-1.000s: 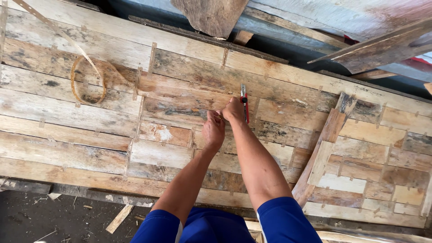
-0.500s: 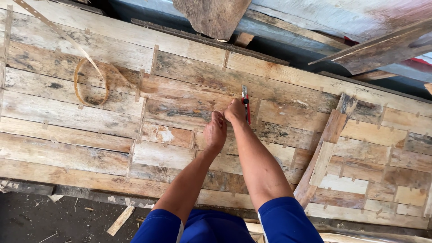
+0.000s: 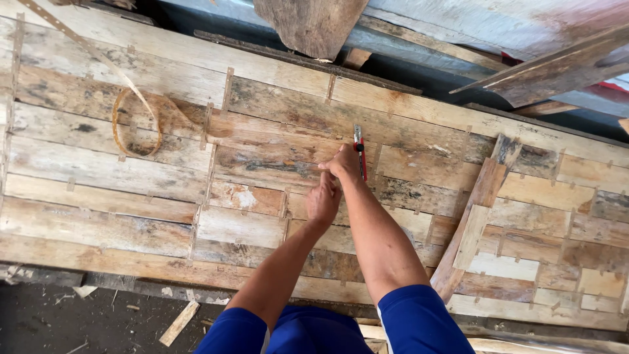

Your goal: Fitting thin bamboo or wood strips into grooves on a wooden panel and trimming them with a utility knife.

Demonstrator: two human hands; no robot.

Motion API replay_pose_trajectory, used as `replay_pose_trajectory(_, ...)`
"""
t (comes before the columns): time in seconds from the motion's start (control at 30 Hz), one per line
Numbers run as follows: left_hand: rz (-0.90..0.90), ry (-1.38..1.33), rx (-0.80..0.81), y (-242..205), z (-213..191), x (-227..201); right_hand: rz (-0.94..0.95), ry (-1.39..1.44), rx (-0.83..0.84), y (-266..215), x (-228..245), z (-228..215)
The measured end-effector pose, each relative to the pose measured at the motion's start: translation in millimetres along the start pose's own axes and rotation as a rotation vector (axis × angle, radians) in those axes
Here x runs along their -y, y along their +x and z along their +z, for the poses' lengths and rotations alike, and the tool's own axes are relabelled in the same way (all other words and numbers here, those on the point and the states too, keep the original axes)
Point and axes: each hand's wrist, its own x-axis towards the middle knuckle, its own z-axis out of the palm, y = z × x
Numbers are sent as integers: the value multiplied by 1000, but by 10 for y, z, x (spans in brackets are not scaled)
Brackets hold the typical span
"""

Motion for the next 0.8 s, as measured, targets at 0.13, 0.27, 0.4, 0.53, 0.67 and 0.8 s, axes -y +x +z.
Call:
replay_pose_trajectory(0.13,51,-100,-57,-163,18,69,12,-28,-2,111,-104,97)
replay_pose_trajectory(0.27,14,-215,-116,-218,-195,164,-128,-30,-27,72,-193,86)
replay_pose_trajectory(0.4,-40,-261,-195,-136,-395,265,-242,-28,-28,104,-276,82)
replay_pose_trajectory(0.53,79,-392,-295,-23,-463,443,-232,46,-21,316,-465,211)
replay_pose_trajectory(0.67,-6,-399,-312,18,-545,493,-360,143,-30,315,-525,250)
replay_pose_trajectory(0.8,-28,-470,-310,-2,-654,491,-271,144,-9,118,-336,124)
